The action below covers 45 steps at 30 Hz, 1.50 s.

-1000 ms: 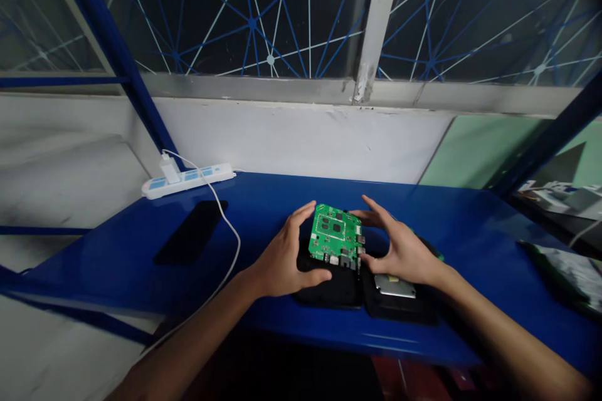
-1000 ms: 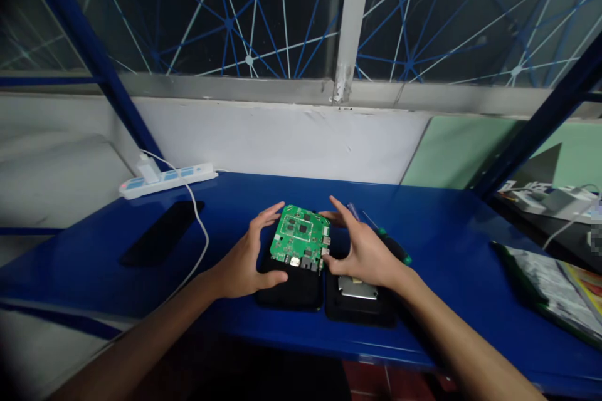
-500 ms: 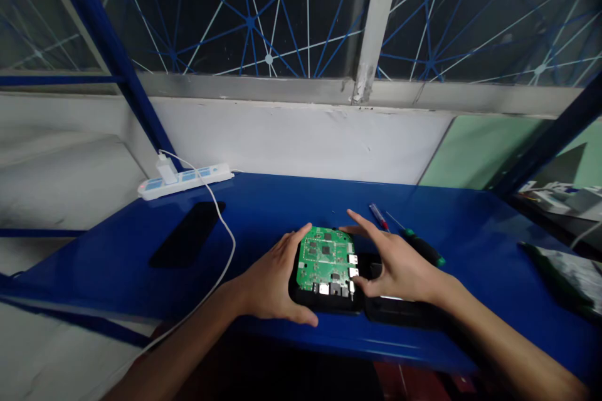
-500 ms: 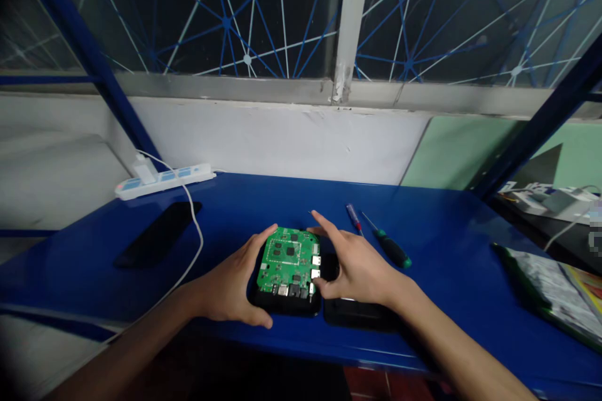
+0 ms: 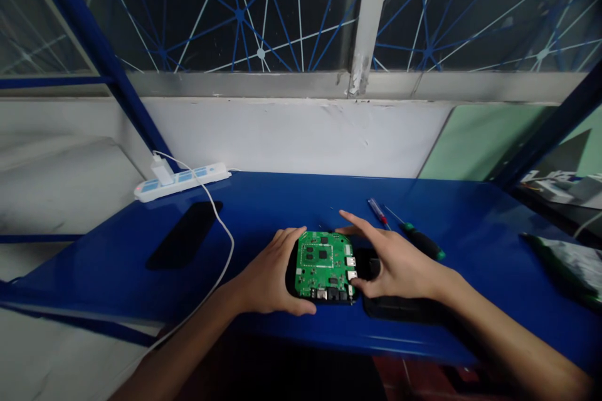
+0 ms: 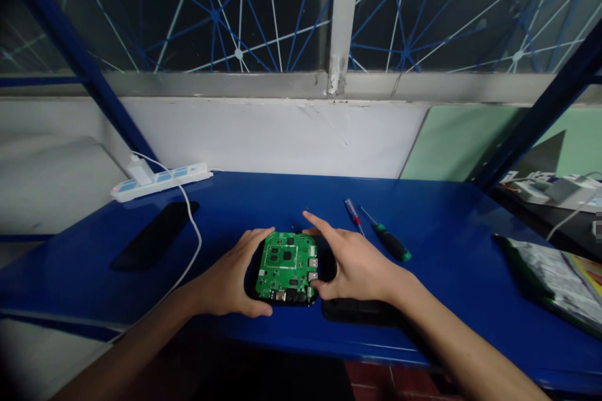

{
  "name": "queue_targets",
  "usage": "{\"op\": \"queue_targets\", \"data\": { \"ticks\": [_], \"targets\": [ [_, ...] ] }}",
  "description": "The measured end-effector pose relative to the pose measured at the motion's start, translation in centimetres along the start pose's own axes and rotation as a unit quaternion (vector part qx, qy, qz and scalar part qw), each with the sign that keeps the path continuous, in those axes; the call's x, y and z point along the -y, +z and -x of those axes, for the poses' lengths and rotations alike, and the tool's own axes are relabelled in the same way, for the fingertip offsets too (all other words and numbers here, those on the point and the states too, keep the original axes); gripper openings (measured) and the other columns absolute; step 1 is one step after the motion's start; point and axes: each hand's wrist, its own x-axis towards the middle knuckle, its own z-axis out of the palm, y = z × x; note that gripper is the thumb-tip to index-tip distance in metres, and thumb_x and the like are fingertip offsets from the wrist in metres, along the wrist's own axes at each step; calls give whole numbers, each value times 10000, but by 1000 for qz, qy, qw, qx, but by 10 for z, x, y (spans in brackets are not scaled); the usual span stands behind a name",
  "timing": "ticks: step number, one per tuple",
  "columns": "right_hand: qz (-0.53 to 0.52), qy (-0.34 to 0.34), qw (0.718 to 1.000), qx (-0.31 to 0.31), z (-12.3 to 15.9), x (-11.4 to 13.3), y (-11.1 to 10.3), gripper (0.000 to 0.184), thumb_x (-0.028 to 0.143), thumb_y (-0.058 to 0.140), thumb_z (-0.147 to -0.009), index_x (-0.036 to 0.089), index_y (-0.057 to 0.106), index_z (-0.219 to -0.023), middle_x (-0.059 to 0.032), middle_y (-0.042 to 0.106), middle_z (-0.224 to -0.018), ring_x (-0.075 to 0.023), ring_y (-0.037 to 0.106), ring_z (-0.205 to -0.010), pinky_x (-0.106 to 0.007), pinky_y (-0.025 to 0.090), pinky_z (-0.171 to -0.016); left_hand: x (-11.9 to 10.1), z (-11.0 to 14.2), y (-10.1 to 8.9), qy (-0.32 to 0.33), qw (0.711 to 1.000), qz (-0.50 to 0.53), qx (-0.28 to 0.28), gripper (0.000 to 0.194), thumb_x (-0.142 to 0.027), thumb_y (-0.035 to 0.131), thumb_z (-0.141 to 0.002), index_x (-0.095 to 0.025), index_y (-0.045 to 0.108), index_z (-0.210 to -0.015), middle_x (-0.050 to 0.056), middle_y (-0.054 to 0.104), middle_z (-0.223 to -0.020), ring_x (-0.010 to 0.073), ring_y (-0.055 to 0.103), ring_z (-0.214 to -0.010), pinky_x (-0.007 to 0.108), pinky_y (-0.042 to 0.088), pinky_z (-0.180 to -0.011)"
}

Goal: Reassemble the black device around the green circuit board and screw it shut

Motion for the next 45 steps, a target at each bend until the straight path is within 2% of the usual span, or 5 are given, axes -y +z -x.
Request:
{"op": "queue_targets", "data": {
  "ticks": [9, 22, 29, 40, 45],
  "targets": [
    [29, -18, 999, 25, 1, -2, -5, 951, 431, 751, -806, 260, 264, -1604, -127, 596, -1450, -356, 574, -1317, -568, 491, -1091, -13, -5, -8, -9, 999, 31, -14, 1143, -465, 951, -470, -244, 386, -1439, 144, 509, -1372, 425, 489, -1274, 632, 436, -1058],
    [55, 7, 997, 56, -2, -2, -6, 819, 498, 676, -862, 238, 362, -1572, -97, 595, -1471, -362, 634, -1254, -544, 538, -1041, -9, -3, -6, -25, 999, 23, 10, 1182, -543, 937, -501, -232, 349, -1478, 174, 453, -1473, 455, 409, -1359, 675, 370, -1106],
    [55, -5, 997, 59, -1, -3, -5, 760, 465, 676, -886, 243, 398, -1557, -74, 546, -1516, -334, 608, -1299, -523, 518, -1089, -15, -5, -9, 3, 1000, 8, 12, 696, -542, 930, -529, -243, 542, -1022, 143, 466, -1470, 431, 461, -1283, 650, 453, -995],
    [134, 6, 991, -21, 5, -16, -8, 649, 491, 610, -946, 237, 453, -1522, -132, 612, -1444, -340, 594, -1310, -567, 501, -1085, -20, -5, -13, 11, 1000, 3, 14, 636, -506, 928, -554, -240, 522, -964, 141, 477, -1449, 412, 477, -1252, 609, 464, -984],
    [196, 5, 981, 18, 47, -37, -23, 925, 702, 672, -808, 232, 400, -1557, -172, 548, -1501, -454, 428, -1424, -692, 425, -1086, -18, -5, -12, 8, 1000, 13, 18, 656, -562, 916, -541, -234, 541, -968, 145, 473, -1457, 419, 469, -1264, 613, 455, -988]
  ]
}}
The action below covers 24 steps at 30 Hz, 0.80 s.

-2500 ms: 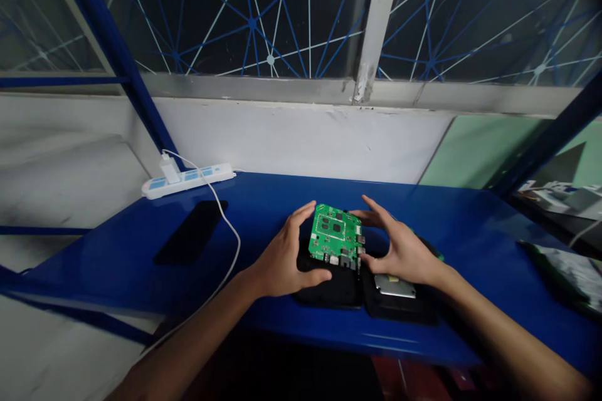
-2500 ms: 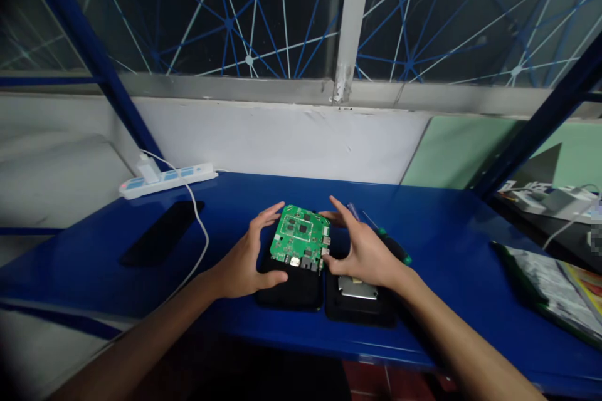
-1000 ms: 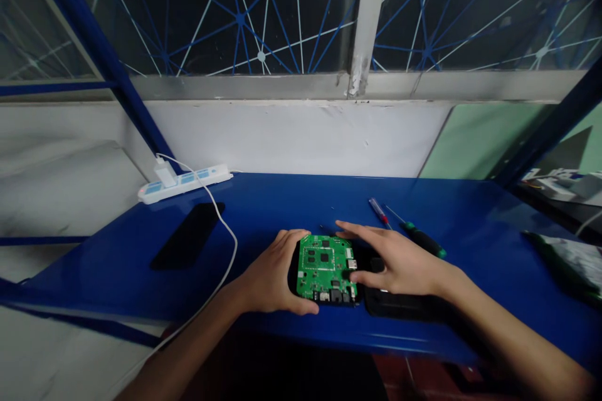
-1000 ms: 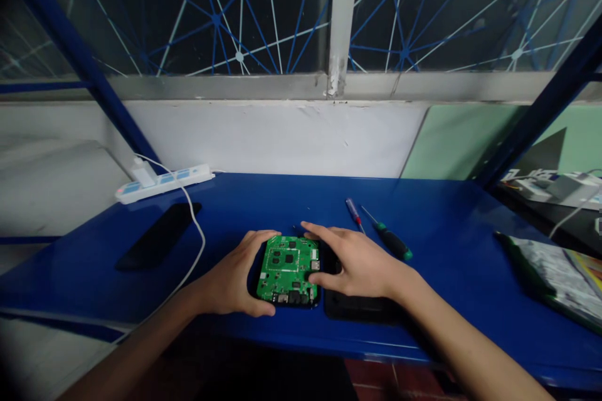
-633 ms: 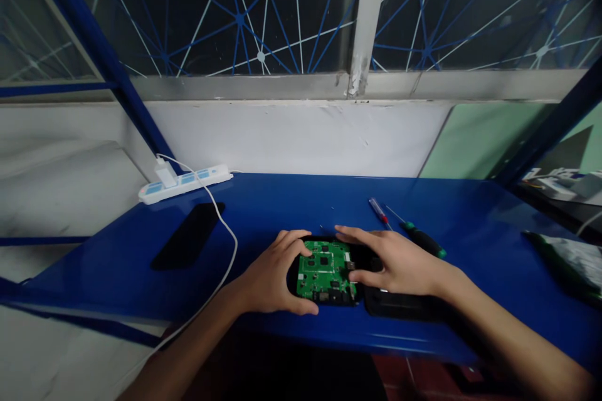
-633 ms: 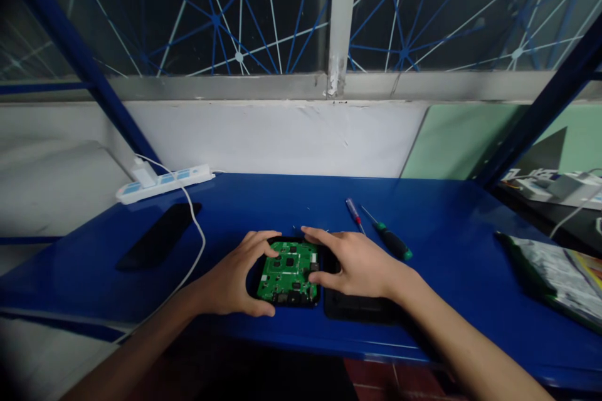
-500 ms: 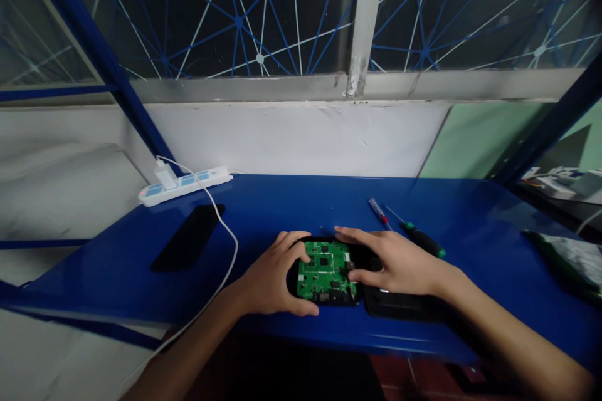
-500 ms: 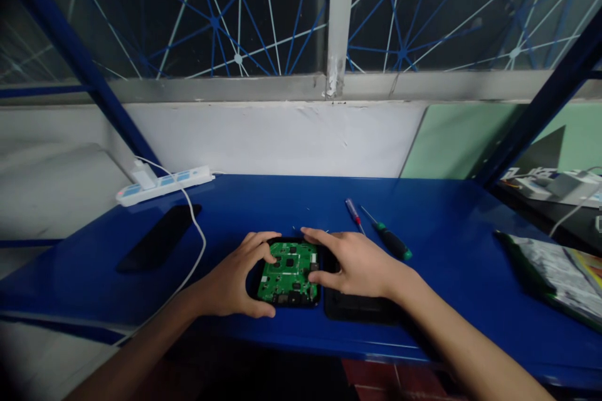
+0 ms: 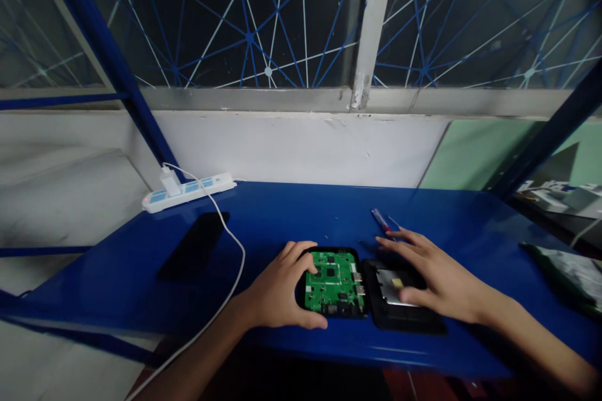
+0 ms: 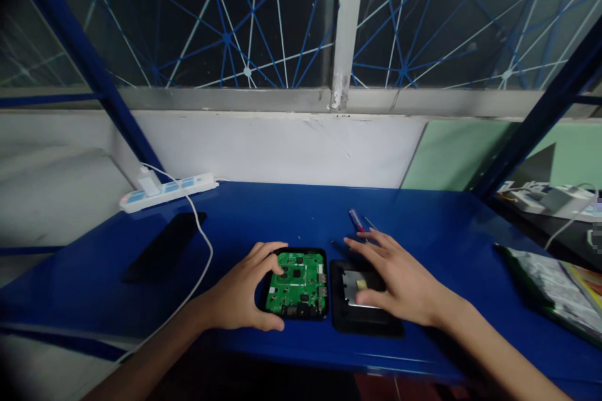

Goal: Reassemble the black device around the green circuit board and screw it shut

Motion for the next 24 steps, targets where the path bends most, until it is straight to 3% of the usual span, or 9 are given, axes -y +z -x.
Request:
{"op": "queue_targets", "data": {
  "ticks": [3, 6, 9, 13, 17, 21, 24],
  "targets": [
    [9, -19, 999, 36, 21, -1, -4, 1207, 799, 727, -656, 222, 269, -1612, -189, 450, -1574, -488, 362, -1451, -730, 319, -1140, 1, 0, 0, 0, 1000, 9, 1, 652, -600, 889, -559, -236, 552, -982, 144, 464, -1468, 421, 461, -1275, 612, 451, -988],
    [20, -23, 998, 56, 29, 5, -7, 1277, 780, 749, -649, 229, 158, -1637, -191, 415, -1596, -480, 349, -1461, -731, 267, -1168, 2, 1, 0, -4, 1000, 16, 7, 661, -619, 878, -558, -237, 556, -990, 139, 466, -1466, 422, 452, -1285, 597, 453, -988],
    [21, -6, 998, 59, 29, 12, -7, 1219, 703, 764, -693, 226, 160, -1639, -203, 440, -1576, -486, 358, -1455, -722, 316, -1154, 1, 0, -1, -3, 1000, 17, 7, 651, -615, 872, -570, -235, 556, -993, 140, 478, -1454, 418, 454, -1288, 593, 456, -989],
    [16, 0, 999, 51, 32, 13, -7, 1266, 571, 839, -634, 245, 146, -1642, -196, 473, -1549, -503, 393, -1428, -716, 403, -1107, 1, 0, -2, 7, 1000, 15, 7, 672, -640, 875, -556, -236, 551, -983, 151, 487, -1457, 430, 472, -1286, 635, 455, -989],
    [33, 21, 999, 5, 33, 13, -23, 1223, 518, 840, -652, 279, 152, -1634, -183, 470, -1544, -480, 458, -1381, -687, 474, -1054, 3, 3, -1, 4, 1000, 15, 13, 737, -699, 870, -550, -242, 550, -1031, 164, 463, -1503, 468, 442, -1336, 692, 413, -1028],
    [45, 23, 997, -51, 5, 20, -44, 1192, 561, 809, -697, 224, 149, -1630, -214, 548, -1435, -463, 539, -1288, -635, 536, -973, 3, -8, -4, 10, 998, 55, -28, 815, -778, 741, -702, -244, 467, -1253, 197, 397, -1555, 451, 413, -1398, 664, 410, -1074],
    [33, -13, 997, -75, -36, 26, -45, 1168, 602, 774, -720, 167, 175, -1623, -228, 579, -1383, -431, 587, -1215, -591, 547, -949, 4, -36, -8, 71, 988, 59, -122, 1021, -775, 742, -709, -240, 294, -1453, 216, 357, -1565, 436, 393, -1427, 630, 379, -1137]
  ]
}}
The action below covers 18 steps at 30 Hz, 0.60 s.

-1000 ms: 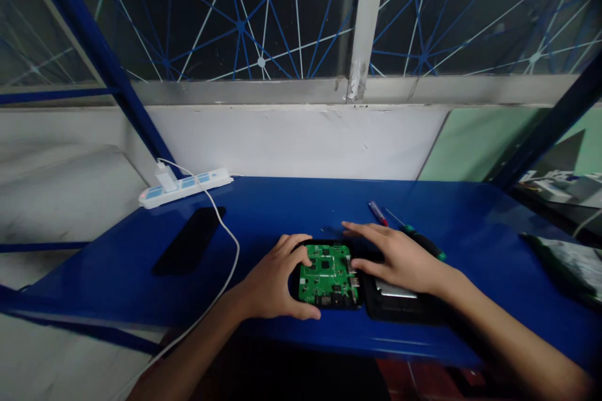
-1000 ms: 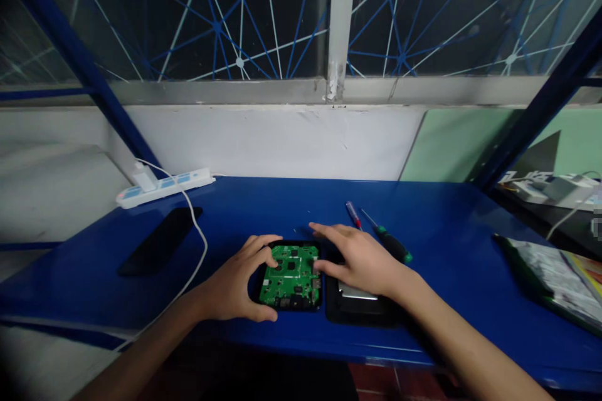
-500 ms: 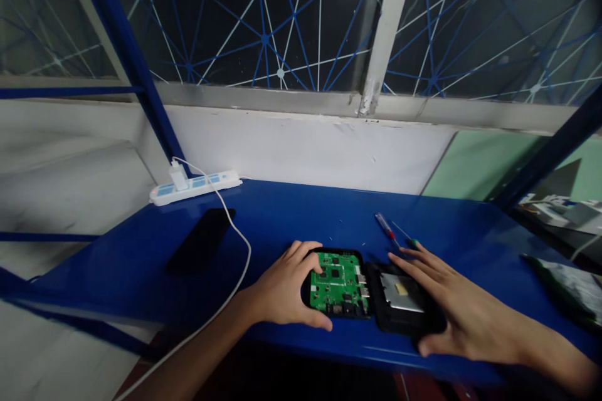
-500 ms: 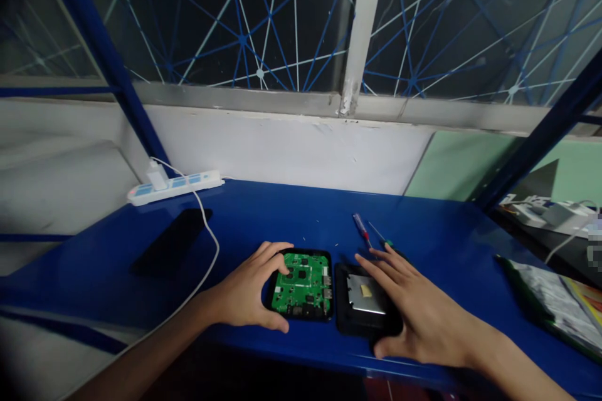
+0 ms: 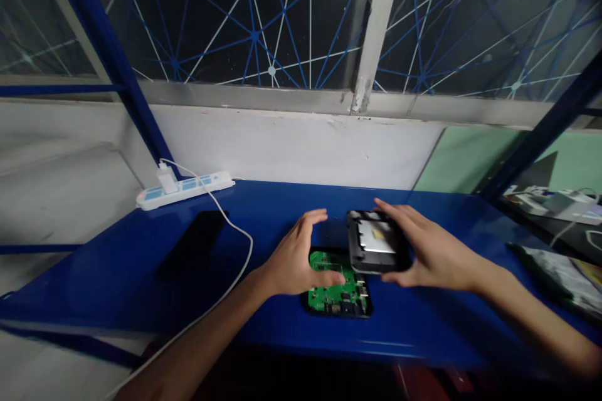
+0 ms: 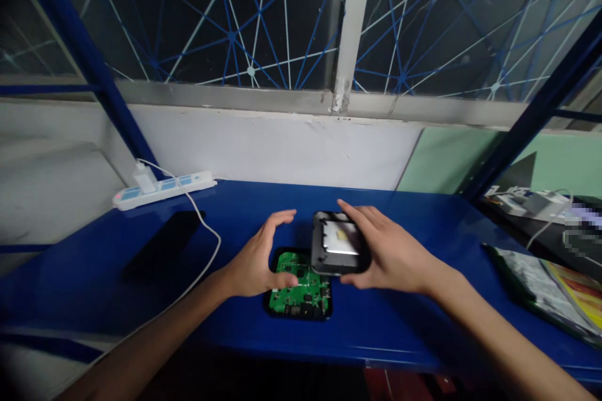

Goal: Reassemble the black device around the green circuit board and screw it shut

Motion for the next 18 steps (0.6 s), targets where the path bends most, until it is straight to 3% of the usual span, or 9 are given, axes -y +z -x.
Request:
{"op": "queue_targets", "data": {
  "ticks": [3, 5, 10, 18],
  "targets": [
    [9, -25, 999, -30, -41, 1, 20, 1178, 653, 736, -722, 98, 196, -1609, -262, 605, -1319, -431, 609, -1159, -597, 544, -927, 14, -28, 3, 98, 992, -25, -78, 1167, -719, 835, -636, -227, 218, -1495, 239, 312, -1568, 443, 347, -1452, 632, 342, -1170],
    [20, -39, 998, -50, -60, 1, 36, 1168, 644, 723, -732, 77, 194, -1605, -273, 607, -1309, -433, 610, -1160, -602, 527, -950, 25, -37, 2, 107, 987, -40, -114, 1199, -667, 871, -627, -217, 191, -1506, 253, 302, -1558, 449, 330, -1457, 650, 341, -1163],
    [36, -58, 993, -97, -69, 4, 59, 1203, 618, 721, -746, 123, 71, -1629, -262, 582, -1371, -445, 587, -1217, -626, 492, -991, 40, -29, -6, 100, 987, -91, -82, 1282, -573, 924, -593, -230, 138, -1546, 239, 297, -1562, 463, 334, -1450, 673, 338, -1159],
    [36, -60, 994, -87, -54, 12, 62, 1242, 614, 718, -767, 176, -55, -1634, -249, 521, -1455, -456, 530, -1304, -644, 451, -1050, 34, -25, 0, 119, 986, -110, -27, 1256, -502, 931, -615, -284, 150, -1574, 201, 286, -1601, 459, 321, -1461, 673, 346, -1151]
  ]
}}
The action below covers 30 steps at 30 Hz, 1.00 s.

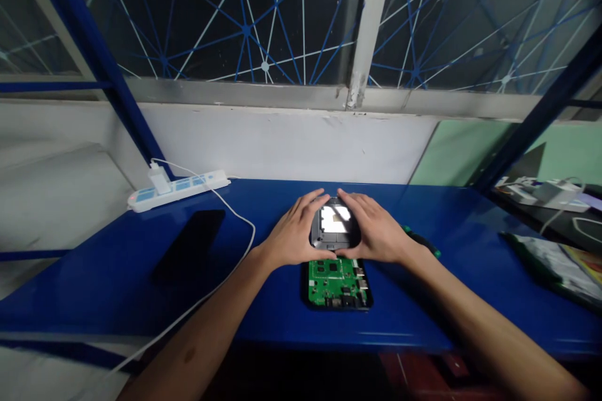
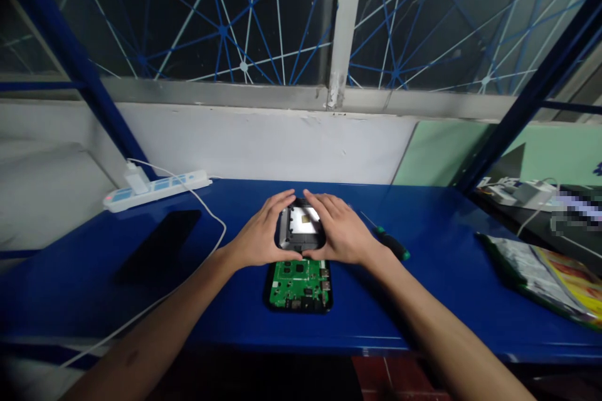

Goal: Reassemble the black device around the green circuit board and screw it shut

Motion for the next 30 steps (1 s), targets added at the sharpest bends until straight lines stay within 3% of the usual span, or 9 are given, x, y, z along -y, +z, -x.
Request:
{"op": "queue_targets", "data": {
  "ticks": [7, 12, 17, 24, 30],
  "targets": [
    [-3, -12, 1000, -16, 0, 6, 0, 1235, 618, 716, -779, 195, -71, -1632, -240, 512, -1456, -447, 517, -1316, -628, 432, -1085, -1, 2, -1, 1, 1000, -9, 7, 1246, -499, 934, -604, -275, 164, -1558, 204, 290, -1563, 454, 337, -1443, 664, 360, -1146],
    [8, -16, 1000, -13, 1, 7, 4, 1177, 565, 695, -826, 213, -87, -1632, -233, 422, -1533, -456, 412, -1408, -667, 377, -1129, -4, 0, 0, 23, 998, -54, -20, 1030, -366, 858, -715, -291, 209, -1510, 169, 346, -1510, 418, 405, -1399, 634, 389, -1134],
    [-19, -22, 999, -26, 2, 4, 0, 1180, 569, 706, -828, 253, -101, -1629, -200, 324, -1619, -445, 312, -1481, -663, 333, -1175, -4, 1, -5, 31, 997, -39, -57, 1031, -356, 857, -698, -288, 208, -1497, 169, 346, -1514, 421, 393, -1411, 634, 388, -1134],
    [-57, 21, 998, -3, 7, -8, -4, 1253, 586, 771, -760, 191, -33, -1636, -235, 297, -1625, -439, 361, -1460, -608, 417, -1141, -3, 3, -9, 18, 997, -31, -63, 1019, -369, 880, -677, -284, 231, -1458, 179, 359, -1495, 414, 427, -1393, 617, 433, -1109],
    [-105, 63, 992, 3, 9, -9, 2, 1237, 531, 774, -752, 251, -45, -1635, -204, 329, -1607, -445, 403, -1431, -626, 456, -1103, -2, 4, -7, 23, 998, -24, -57, 1007, -354, 879, -676, -298, 234, -1448, 171, 354, -1504, 423, 417, -1399, 629, 422, -1108]
  ]
}}
